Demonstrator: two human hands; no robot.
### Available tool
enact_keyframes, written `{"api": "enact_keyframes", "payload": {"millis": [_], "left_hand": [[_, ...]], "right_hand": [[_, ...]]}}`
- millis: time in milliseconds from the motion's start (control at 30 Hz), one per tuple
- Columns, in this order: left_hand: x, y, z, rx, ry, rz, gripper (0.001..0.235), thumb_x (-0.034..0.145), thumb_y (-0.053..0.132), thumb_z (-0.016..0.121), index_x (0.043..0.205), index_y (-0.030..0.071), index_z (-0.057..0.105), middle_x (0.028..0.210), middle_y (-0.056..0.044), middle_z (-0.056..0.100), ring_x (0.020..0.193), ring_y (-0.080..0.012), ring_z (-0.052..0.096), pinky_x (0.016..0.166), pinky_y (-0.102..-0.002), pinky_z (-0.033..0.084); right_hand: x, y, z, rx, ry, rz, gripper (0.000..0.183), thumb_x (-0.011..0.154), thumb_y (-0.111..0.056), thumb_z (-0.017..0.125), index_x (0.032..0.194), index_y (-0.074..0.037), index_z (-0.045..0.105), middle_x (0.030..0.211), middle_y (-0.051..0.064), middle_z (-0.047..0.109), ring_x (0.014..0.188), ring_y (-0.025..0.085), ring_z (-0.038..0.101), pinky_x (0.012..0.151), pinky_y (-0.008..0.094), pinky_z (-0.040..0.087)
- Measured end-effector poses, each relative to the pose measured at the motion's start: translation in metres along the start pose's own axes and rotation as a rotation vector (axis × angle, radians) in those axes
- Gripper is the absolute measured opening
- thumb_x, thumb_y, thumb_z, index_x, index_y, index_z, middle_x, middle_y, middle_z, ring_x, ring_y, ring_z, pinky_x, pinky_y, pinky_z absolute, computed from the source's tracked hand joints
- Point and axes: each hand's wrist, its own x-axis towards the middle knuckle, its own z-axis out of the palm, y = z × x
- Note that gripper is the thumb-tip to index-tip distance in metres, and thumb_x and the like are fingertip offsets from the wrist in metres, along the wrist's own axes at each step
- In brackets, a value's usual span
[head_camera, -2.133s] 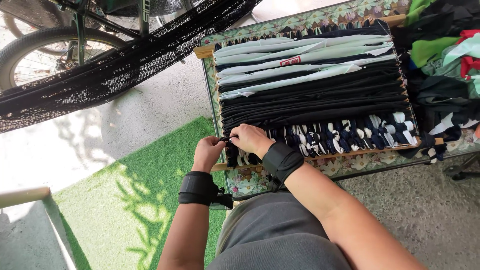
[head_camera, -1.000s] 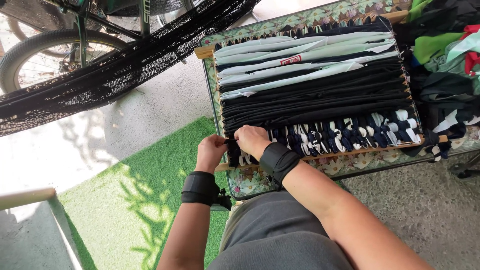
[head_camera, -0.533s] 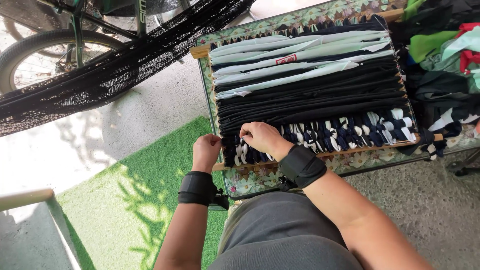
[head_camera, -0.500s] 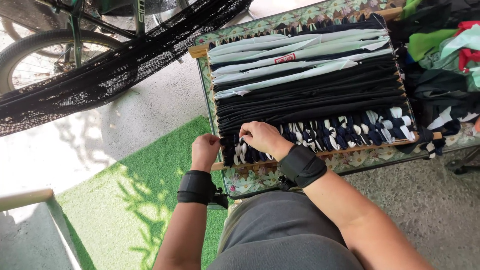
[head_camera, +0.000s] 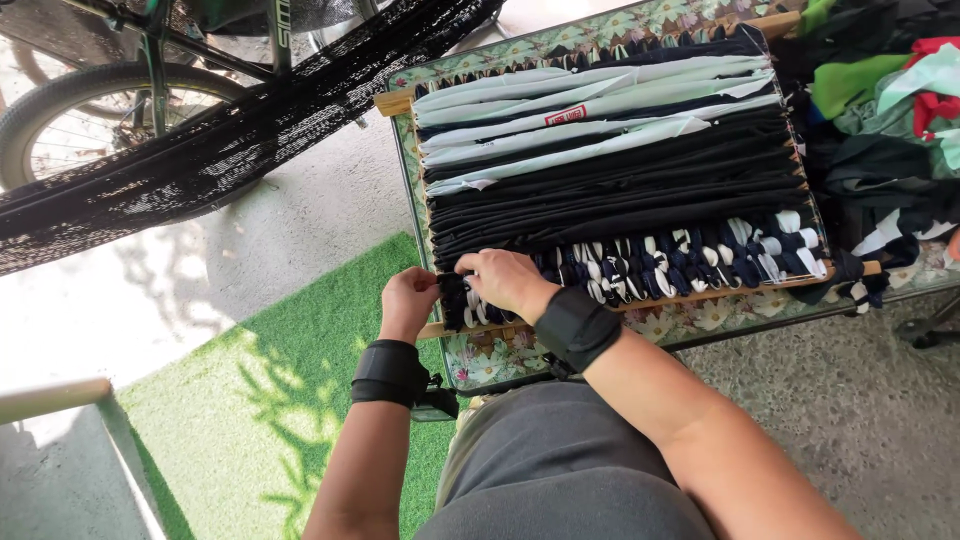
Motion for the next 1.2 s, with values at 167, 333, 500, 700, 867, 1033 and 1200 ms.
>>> {"api": "enact_keyframes", "payload": {"millis": [167,333,500,700,867,1033,1200], "left_hand": [[-0.004,0.007,-0.004,0.021,-0.014,-0.049,0.016,0.076,0.008,0.078,0.089,0.002,0.071,0.077,-0.007,0.074,0.070,-0.0160,0.069,0.068,-0.031,0.055],[-0.008,0.005,-0.003,0.027,0.048,-0.023,0.017,0.076,0.009,0.079,0.088,0.002,0.069,0.078,-0.007,0.073,0.072,-0.0144,0.069,0.070,-0.029,0.056],[-0.007,0.004,-0.001,-0.010,0.045,-0.078,0.015,0.076,0.008,0.076,0.088,0.002,0.069,0.079,-0.006,0.074,0.072,-0.0146,0.071,0.070,-0.030,0.057],[-0.004,0.012,-0.006,0.007,0.017,-0.102,0.013,0.077,0.007,0.074,0.088,0.002,0.075,0.080,-0.009,0.077,0.074,-0.0154,0.074,0.071,-0.029,0.057],[-0.004,0.013,-0.013,0.062,-0.017,-0.031,0.013,0.077,0.008,0.073,0.089,0.003,0.076,0.081,-0.010,0.077,0.073,-0.0179,0.075,0.070,-0.031,0.058],[-0.013,0.059,-0.023,0.215,0.015,-0.091,0.016,0.089,0.020,0.070,0.100,0.012,0.077,0.087,-0.009,0.074,0.080,-0.0255,0.073,0.074,-0.038,0.057],[-0.005,0.080,-0.007,0.576,0.012,0.139,0.015,0.080,0.019,0.073,0.089,0.023,0.083,0.112,-0.006,0.060,0.114,-0.0321,0.057,0.091,-0.045,0.049]], "right_hand": [[0.024,-0.005,0.026,-0.003,0.010,-0.004,0.024,0.088,-0.026,0.066,0.109,-0.017,0.074,0.100,0.010,0.074,0.097,0.034,0.069,0.082,0.047,0.054],[0.037,-0.011,0.039,-0.050,-0.068,0.136,0.018,0.088,-0.027,0.068,0.099,-0.016,0.075,0.093,0.008,0.075,0.093,0.031,0.070,0.079,0.045,0.055],[0.029,-0.014,0.032,0.027,0.046,0.034,0.012,0.083,-0.024,0.069,0.091,-0.018,0.075,0.082,0.004,0.075,0.082,0.028,0.072,0.070,0.042,0.055],[0.036,-0.010,0.039,-0.053,0.001,0.222,0.009,0.083,-0.025,0.070,0.086,-0.019,0.076,0.082,0.005,0.074,0.081,0.029,0.071,0.068,0.043,0.055],[0.048,0.005,0.035,-0.088,-0.036,0.205,0.009,0.081,-0.022,0.070,0.084,-0.019,0.078,0.084,0.005,0.075,0.084,0.029,0.072,0.069,0.043,0.055],[0.021,0.003,-0.023,0.047,0.045,0.132,0.014,0.086,-0.027,0.068,0.093,-0.019,0.077,0.086,0.004,0.076,0.083,0.028,0.073,0.070,0.043,0.055],[-0.026,0.015,-0.053,-0.070,0.016,0.173,0.018,0.087,-0.029,0.068,0.099,-0.019,0.076,0.086,0.004,0.076,0.086,0.028,0.073,0.073,0.041,0.055]]}}
